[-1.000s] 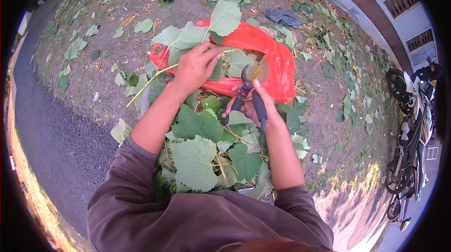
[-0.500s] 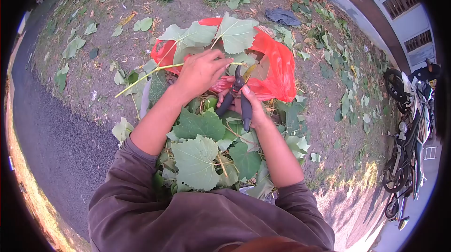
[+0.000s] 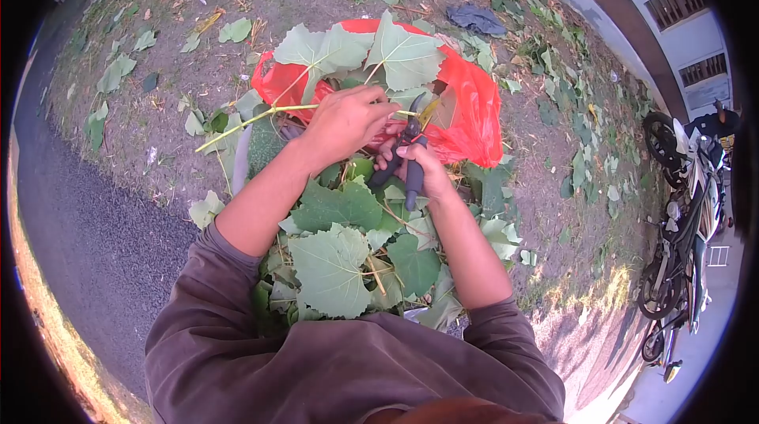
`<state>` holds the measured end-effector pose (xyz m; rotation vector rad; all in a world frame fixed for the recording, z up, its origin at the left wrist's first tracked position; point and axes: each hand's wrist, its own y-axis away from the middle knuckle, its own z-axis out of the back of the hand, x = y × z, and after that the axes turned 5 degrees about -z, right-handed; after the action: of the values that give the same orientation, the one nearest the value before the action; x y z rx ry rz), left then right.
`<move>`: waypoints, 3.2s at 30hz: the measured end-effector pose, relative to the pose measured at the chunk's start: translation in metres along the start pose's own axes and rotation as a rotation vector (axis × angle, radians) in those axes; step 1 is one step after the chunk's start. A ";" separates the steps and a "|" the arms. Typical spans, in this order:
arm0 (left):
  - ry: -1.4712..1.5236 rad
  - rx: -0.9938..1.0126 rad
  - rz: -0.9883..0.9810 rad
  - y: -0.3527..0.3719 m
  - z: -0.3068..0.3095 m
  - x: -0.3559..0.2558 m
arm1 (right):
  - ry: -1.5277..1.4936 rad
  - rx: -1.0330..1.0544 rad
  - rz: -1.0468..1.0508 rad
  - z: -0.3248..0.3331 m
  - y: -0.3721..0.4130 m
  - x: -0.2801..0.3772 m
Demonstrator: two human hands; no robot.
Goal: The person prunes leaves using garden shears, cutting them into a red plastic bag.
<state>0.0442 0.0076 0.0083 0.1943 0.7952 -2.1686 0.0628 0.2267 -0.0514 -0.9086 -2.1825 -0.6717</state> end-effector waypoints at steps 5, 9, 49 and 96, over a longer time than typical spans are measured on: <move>0.032 0.003 0.050 0.000 -0.003 0.002 | 0.078 -0.091 -0.036 -0.001 0.004 0.002; 0.071 -0.020 0.064 -0.001 -0.006 0.005 | 0.134 -0.152 -0.075 -0.010 0.006 0.005; 0.256 -0.131 0.070 -0.003 -0.009 0.013 | 0.107 -0.057 -0.042 -0.007 0.003 0.005; 0.186 -0.129 -0.023 -0.006 -0.008 0.008 | 0.056 0.007 0.034 -0.003 -0.003 -0.003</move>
<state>0.0342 0.0100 0.0022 0.3257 1.0437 -2.1332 0.0632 0.2217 -0.0522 -0.9104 -2.1146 -0.6652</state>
